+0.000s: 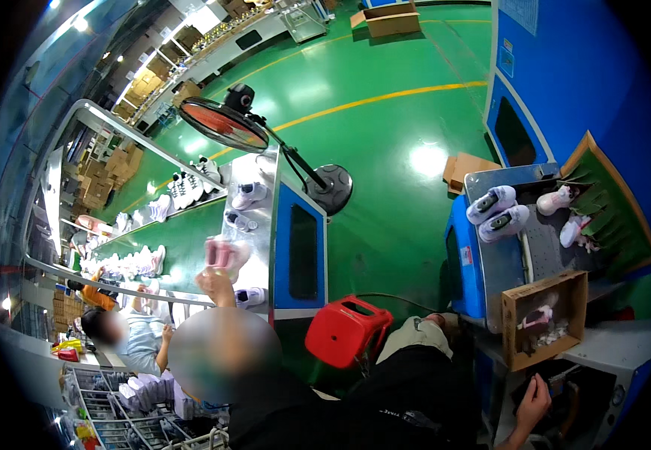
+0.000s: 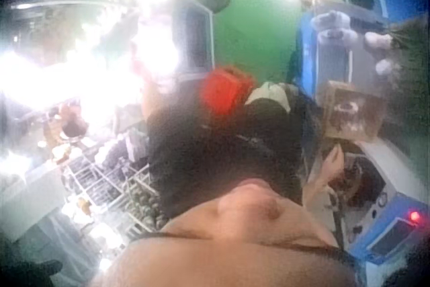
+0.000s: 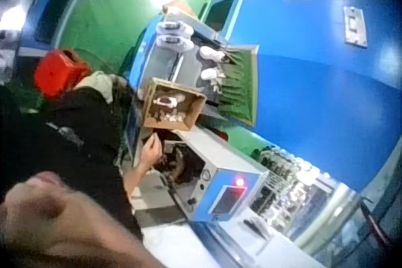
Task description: The person repeatedly picks up white slipper uppers and green insoles, inserts the insoles into the uppers, and places the assembled slippers into a cardboard box. The person also moves a red plastic container and handles a metal rack filled with insoles.
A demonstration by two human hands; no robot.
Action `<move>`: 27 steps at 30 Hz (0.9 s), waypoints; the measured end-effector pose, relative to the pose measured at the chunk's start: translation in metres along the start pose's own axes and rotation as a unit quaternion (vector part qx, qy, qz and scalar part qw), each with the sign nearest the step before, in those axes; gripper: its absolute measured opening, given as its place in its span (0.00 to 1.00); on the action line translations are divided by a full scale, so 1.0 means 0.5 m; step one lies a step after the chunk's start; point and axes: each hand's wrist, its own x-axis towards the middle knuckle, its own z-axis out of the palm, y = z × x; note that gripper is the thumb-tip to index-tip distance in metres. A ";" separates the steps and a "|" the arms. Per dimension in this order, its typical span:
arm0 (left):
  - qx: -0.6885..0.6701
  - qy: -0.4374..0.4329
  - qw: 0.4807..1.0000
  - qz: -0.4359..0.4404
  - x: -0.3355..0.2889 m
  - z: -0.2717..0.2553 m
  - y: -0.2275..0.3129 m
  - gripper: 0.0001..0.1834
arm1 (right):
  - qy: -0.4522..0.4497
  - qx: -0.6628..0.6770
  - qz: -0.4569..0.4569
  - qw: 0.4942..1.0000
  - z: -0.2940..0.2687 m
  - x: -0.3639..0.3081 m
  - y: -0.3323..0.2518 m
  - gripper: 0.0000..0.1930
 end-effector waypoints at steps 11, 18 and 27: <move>-0.380 -0.475 0.680 0.409 -0.549 0.129 0.840 0.15 | 0.478 -0.083 -0.102 0.869 -0.197 0.137 -0.025 0.20; -0.382 -0.665 0.483 0.423 -0.868 0.009 1.544 0.39 | 0.491 -0.410 0.011 0.768 -0.280 0.214 0.138 0.24; -0.415 -0.530 0.589 0.446 -1.103 0.036 1.906 0.55 | 0.525 -0.423 0.061 0.736 -0.243 0.219 0.156 0.25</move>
